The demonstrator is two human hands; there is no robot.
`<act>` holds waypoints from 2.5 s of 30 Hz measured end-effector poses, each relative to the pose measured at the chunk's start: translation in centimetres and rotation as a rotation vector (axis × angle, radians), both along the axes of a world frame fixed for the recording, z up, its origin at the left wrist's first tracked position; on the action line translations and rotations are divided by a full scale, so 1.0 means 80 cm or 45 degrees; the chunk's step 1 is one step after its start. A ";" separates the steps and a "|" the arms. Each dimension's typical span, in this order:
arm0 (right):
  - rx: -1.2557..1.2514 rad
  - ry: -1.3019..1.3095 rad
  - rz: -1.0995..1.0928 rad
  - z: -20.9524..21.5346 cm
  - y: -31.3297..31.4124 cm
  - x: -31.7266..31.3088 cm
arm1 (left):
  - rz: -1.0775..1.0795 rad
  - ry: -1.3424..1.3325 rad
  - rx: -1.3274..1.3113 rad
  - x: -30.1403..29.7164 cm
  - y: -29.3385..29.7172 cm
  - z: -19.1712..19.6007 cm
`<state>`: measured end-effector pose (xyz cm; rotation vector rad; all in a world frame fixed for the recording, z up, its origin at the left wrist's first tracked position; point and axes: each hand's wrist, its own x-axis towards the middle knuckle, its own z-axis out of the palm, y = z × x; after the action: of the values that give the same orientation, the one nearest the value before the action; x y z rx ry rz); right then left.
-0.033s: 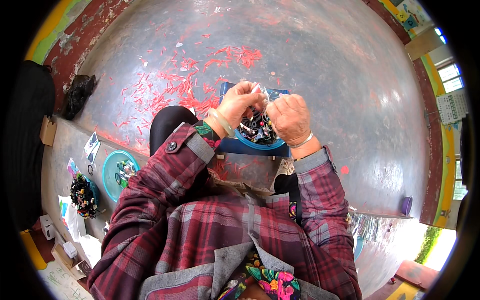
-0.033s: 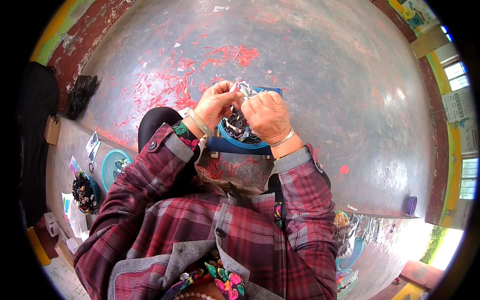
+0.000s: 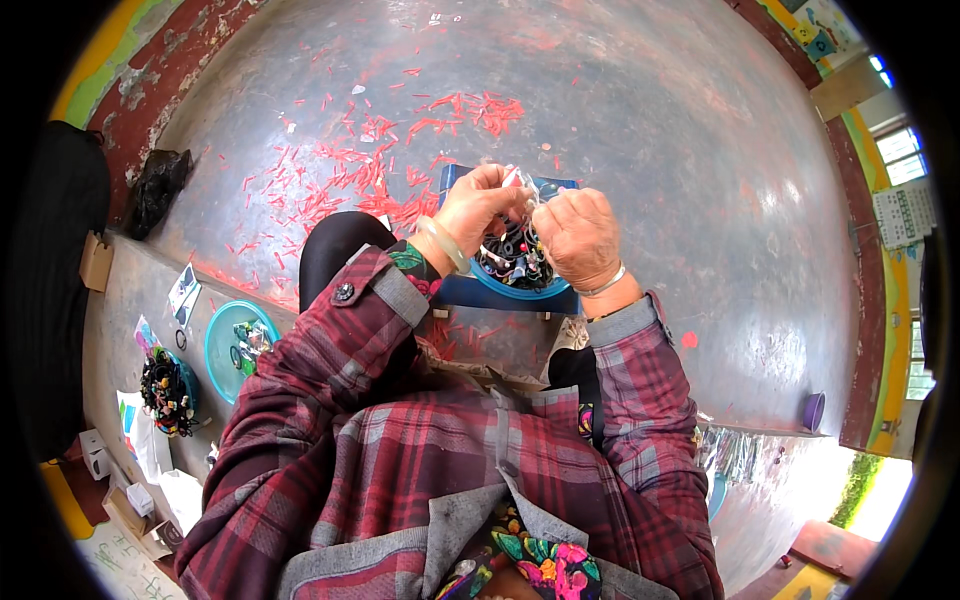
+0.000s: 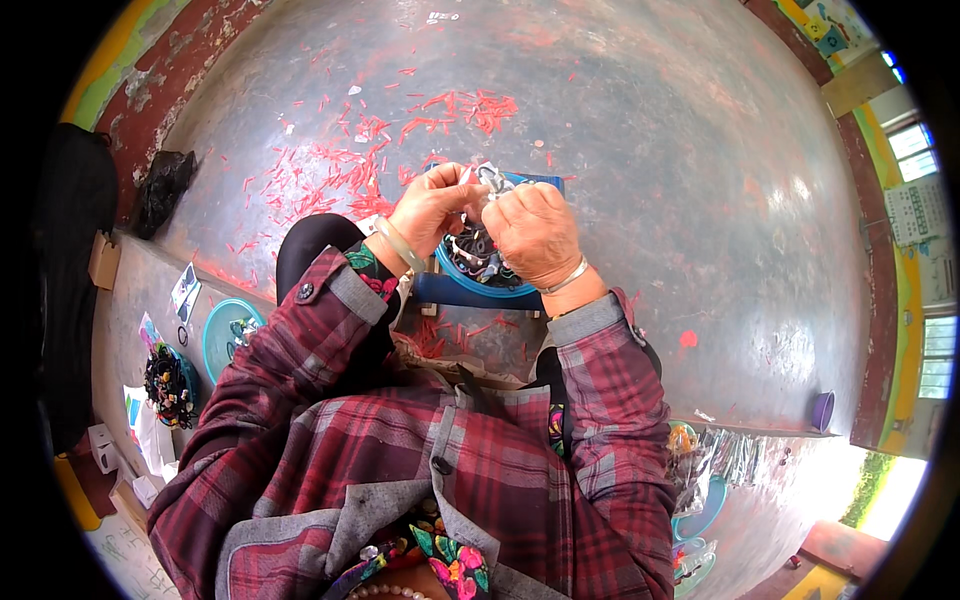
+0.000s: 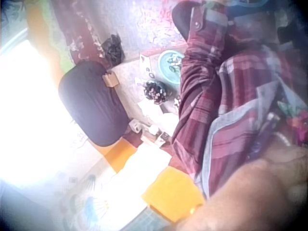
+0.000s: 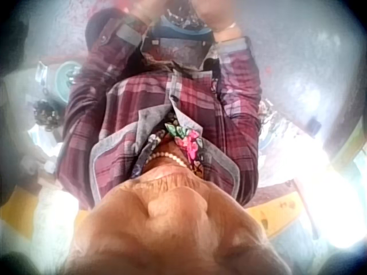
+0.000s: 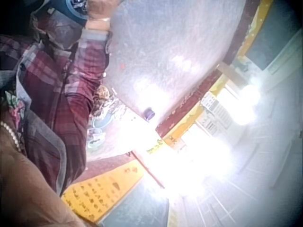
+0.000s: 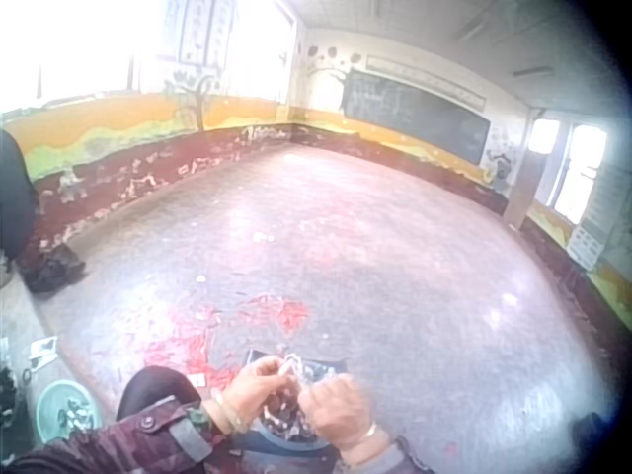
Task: The person sits on the floor and assembles keychains by hand. They pick up small colorful plastic pieces and black rings from a blue bowl, attach the pieces to the rings, and place the finished items into a separate green bowl.
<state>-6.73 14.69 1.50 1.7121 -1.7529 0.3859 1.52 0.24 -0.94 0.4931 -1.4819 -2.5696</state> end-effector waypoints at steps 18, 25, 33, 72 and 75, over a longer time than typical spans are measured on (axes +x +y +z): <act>-0.077 -2.534 0.160 -0.016 0.027 -0.047 | 0.000 0.145 -0.240 -0.001 -0.004 -0.001; -0.025 -2.527 0.126 -0.018 0.020 -0.037 | -0.076 -0.061 -0.118 0.002 0.002 0.003; -0.113 -2.606 0.112 -0.013 0.022 -0.036 | -0.161 -0.020 -0.155 0.003 -0.004 0.005; 0.259 -0.724 -0.094 -0.025 0.000 0.013 | -0.173 -0.260 -1.594 -0.001 -0.007 -0.015; 0.257 -0.853 -0.188 -0.040 0.006 -0.003 | -0.178 -0.113 -1.282 0.000 -0.009 -0.005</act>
<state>-7.01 15.15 -1.67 1.6860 -2.4470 0.8082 1.51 -0.48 -1.32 0.3446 -2.5849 -1.5275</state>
